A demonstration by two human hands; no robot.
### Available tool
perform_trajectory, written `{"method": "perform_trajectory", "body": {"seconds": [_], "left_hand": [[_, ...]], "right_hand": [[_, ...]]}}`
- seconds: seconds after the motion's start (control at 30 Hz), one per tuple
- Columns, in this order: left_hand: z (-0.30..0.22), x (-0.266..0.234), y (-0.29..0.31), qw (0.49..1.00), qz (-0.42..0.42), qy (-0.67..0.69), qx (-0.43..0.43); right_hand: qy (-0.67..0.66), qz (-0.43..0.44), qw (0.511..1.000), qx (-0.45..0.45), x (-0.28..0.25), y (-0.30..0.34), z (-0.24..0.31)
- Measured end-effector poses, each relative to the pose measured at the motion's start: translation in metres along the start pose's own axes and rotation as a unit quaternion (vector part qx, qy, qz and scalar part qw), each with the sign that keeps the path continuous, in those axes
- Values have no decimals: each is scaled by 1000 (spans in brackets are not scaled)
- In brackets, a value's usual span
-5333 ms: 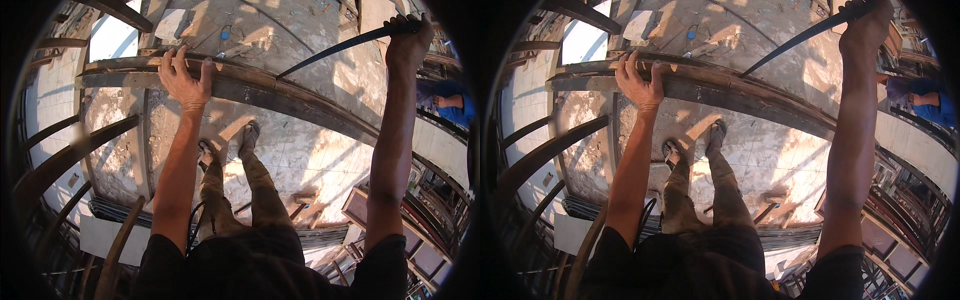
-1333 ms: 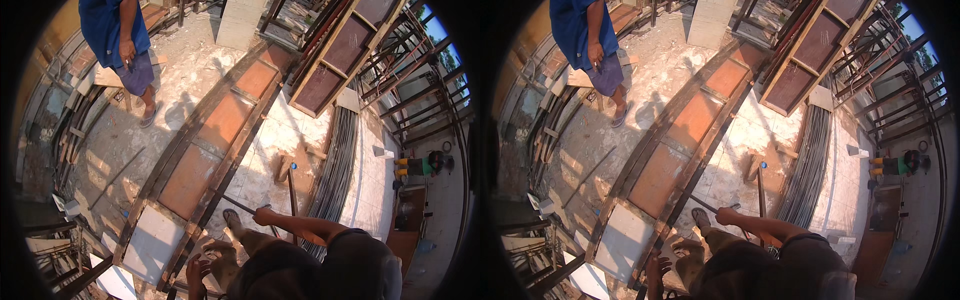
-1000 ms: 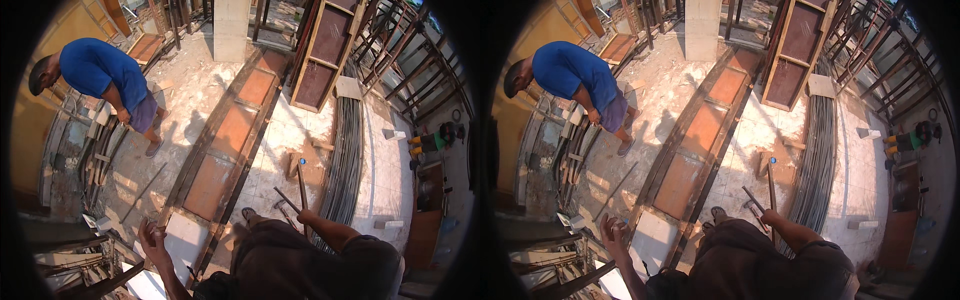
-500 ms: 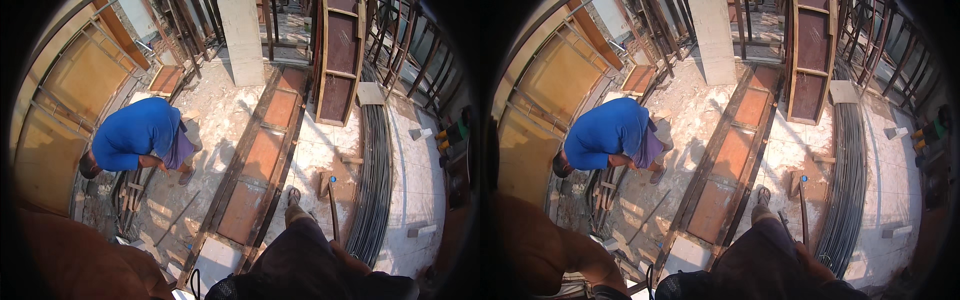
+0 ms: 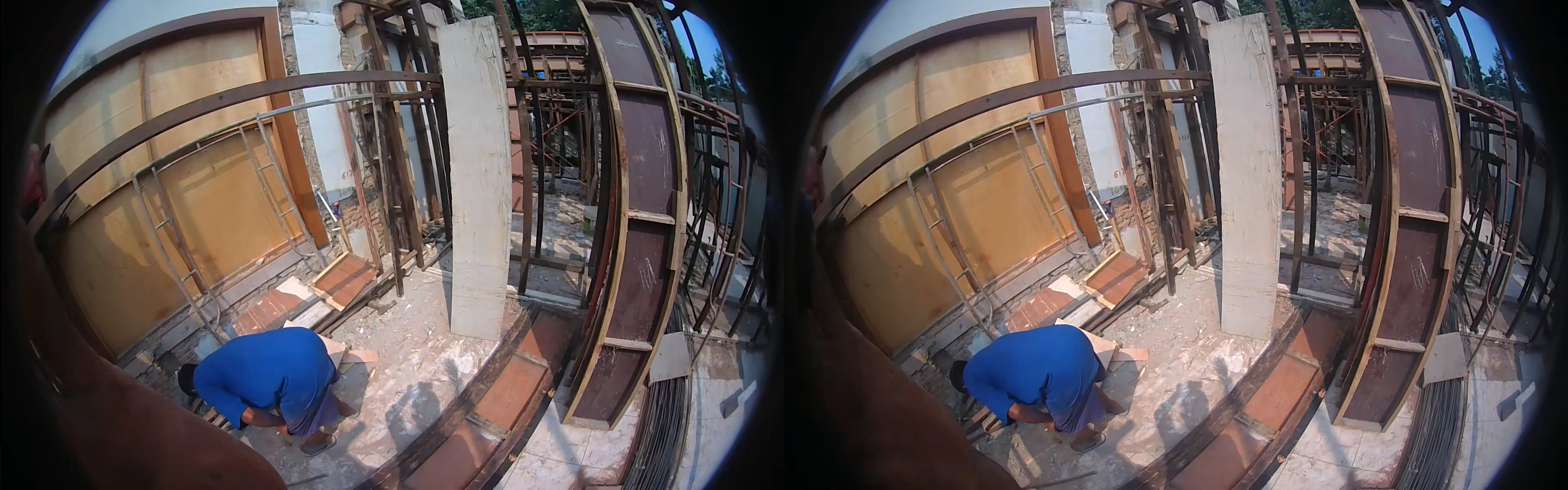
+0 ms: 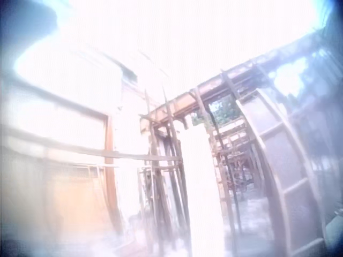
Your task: The person uses a pry bar and a hammer to loosen and remove wooden formwork panels from a concrete structure.
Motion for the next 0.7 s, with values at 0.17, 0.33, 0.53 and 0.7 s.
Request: {"method": "perform_trajectory", "body": {"seconds": [0.17, 0.33, 0.53, 0.7], "left_hand": [[-16, -31, -26, 972, -136, -144, 127], [16, -20, -30, 925, -353, -123, 62], [215, 187, 14, 872, 72, 375, -305], [264, 274, 70, 604, 353, 631, -335]], "right_hand": [[-32, 2, 999, -35, -27, -71, 13], [-104, 5, 993, -46, -47, -72, 106], [-199, -60, 978, -11, -3, -95, 123], [-121, -35, 986, -112, 17, -150, 148]]}}
Point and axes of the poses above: each hand's wrist, its own y-axis away from the middle knuckle, its own x-axis out of the palm, z = x × y, the point moved 10 cm from there along -y, towards the middle knuckle, and after that the axes turned 10 degrees about -x, right-handed, at the moved point
